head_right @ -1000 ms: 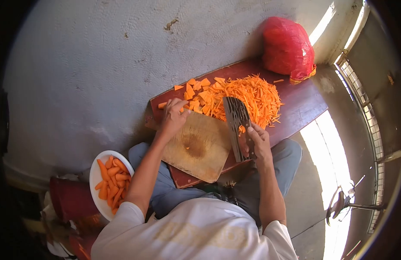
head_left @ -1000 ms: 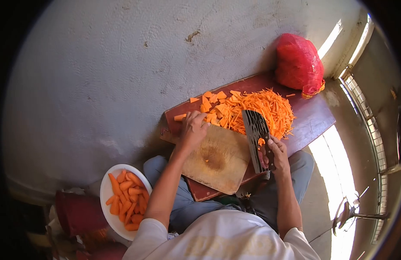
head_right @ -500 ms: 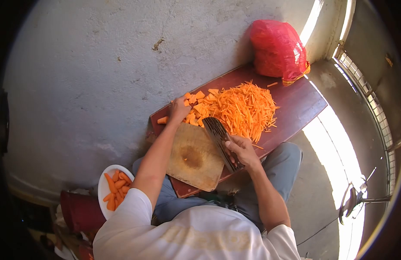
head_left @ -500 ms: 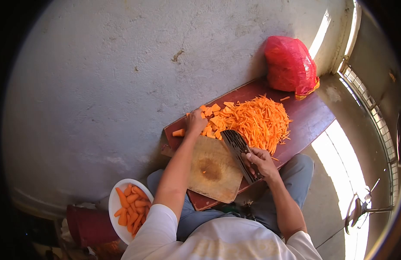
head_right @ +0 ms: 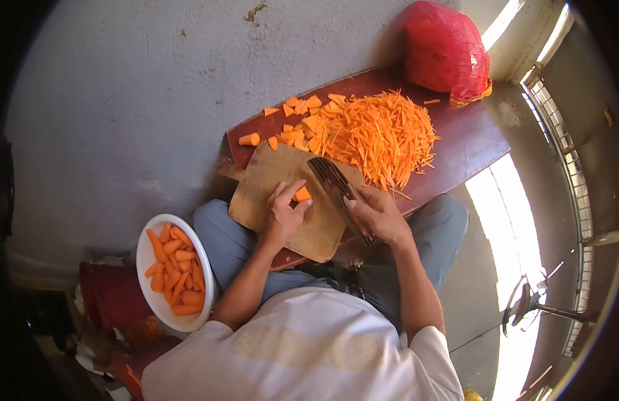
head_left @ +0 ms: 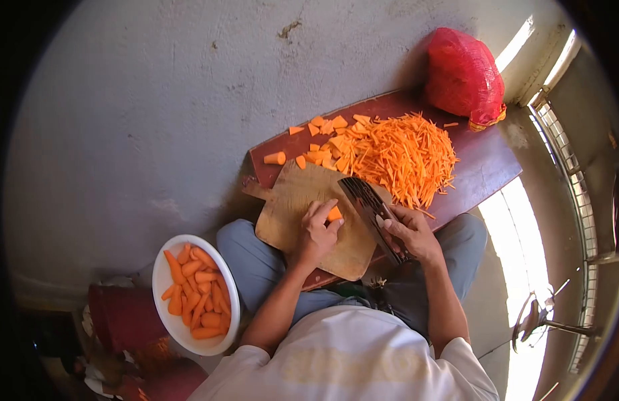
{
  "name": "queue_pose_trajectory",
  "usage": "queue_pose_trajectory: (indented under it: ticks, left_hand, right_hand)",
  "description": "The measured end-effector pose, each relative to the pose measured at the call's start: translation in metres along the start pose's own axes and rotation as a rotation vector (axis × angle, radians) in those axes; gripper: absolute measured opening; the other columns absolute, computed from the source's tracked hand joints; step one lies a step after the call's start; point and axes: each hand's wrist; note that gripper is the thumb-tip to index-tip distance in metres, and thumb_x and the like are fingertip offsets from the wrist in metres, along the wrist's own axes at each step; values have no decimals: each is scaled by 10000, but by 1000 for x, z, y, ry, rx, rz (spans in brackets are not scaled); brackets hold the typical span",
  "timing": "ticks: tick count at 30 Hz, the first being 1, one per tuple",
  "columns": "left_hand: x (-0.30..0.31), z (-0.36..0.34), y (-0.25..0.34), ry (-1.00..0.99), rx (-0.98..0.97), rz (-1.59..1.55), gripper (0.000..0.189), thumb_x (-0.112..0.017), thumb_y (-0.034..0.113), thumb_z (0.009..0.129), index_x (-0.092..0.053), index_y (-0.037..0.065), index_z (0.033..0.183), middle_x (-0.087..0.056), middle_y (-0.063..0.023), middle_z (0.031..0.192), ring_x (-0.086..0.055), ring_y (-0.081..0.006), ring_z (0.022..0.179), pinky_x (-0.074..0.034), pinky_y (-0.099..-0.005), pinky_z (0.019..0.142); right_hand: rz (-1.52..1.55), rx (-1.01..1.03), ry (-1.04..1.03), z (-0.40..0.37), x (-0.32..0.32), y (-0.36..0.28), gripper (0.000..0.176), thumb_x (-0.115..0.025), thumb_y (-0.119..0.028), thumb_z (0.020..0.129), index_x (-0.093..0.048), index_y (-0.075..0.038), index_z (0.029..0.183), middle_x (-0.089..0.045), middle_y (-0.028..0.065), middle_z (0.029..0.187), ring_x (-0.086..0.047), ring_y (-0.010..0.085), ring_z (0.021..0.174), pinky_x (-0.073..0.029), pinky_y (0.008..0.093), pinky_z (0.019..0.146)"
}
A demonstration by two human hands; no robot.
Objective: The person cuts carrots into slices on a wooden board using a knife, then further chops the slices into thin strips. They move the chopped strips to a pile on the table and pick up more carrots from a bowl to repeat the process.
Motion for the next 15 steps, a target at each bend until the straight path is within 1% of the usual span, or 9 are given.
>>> queue_pose_trajectory:
  ticks: [1,2,3,4,6,8,10,13,15]
  left_hand:
    - [5,-9,9,7,-104,171,488,-902,19,868,-762,-33,1333,-715,-144,1176,-713,-312,1073,-585,-414,962]
    - [10,-13,15,0,-103,178,494,-909,29,853,-763,-34,1321,-706,-161,1194,-689,-343,1114,-573,-437,991]
    - [15,-12,19,-7,-108,185,500,-917,39,838,-765,-35,1309,-696,-178,1212,-666,-375,1155,-560,-461,1019]
    - [18,-10,19,-12,-118,194,507,-925,50,823,-766,-35,1297,-686,-195,1230,-642,-406,1196,-547,-484,1048]
    - [21,-9,9,-31,-143,158,491,-934,81,811,-773,-34,1261,-689,-180,1199,-636,-398,1183,-543,-479,1037]
    - [22,-8,6,-41,-148,127,469,-929,90,818,-776,-34,1243,-688,-183,1197,-638,-400,1173,-547,-478,1028]
    - [22,-9,4,-49,-183,147,435,-913,83,830,-775,-32,1227,-683,-187,1179,-636,-405,1151,-550,-485,1013]
    - [22,-13,5,-53,-208,160,370,-881,74,856,-774,-26,1196,-673,-188,1144,-631,-411,1112,-553,-495,985]
    - [22,-15,6,-42,-204,170,329,-862,69,869,-773,-18,1174,-666,-185,1119,-627,-411,1088,-555,-498,968]
  right_hand:
    - [-84,-2,20,-5,-9,-6,375,-730,-270,1118,-699,34,1336,-618,-14,792,-529,48,558,-417,235,506]
    - [-168,3,39,-7,-14,-9,373,-726,-257,1120,-698,31,1355,-615,-19,793,-527,43,569,-423,237,522]
    - [-274,-69,21,-8,-12,-8,443,-709,-196,1094,-657,46,1462,-754,94,960,-699,180,741,-538,320,671]
    - [-376,-18,33,-9,-15,-7,441,-711,-190,1086,-660,47,1455,-765,134,993,-721,225,793,-556,348,720]
    - [-575,96,58,-12,-25,-6,437,-715,-176,1070,-665,49,1442,-788,215,1061,-766,314,899,-591,404,818]
    - [-590,109,60,-13,-33,-11,408,-719,-165,1055,-678,44,1403,-762,285,1095,-765,392,979,-586,446,910]
    - [-581,113,46,-13,-39,-14,390,-720,-171,1059,-681,44,1383,-752,295,1066,-761,392,949,-583,449,887]
    - [-600,23,-38,-15,-49,-17,368,-709,-175,1068,-669,43,1362,-732,316,1045,-745,425,927,-571,471,855]
    - [-669,102,-29,-14,-55,-15,405,-719,-182,1087,-663,48,1415,-738,231,960,-746,303,824,-579,428,764]
Point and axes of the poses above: each hand's wrist, its own z-axis towards the middle knuckle, its own x-axis out of the back of the hand, y = z × x
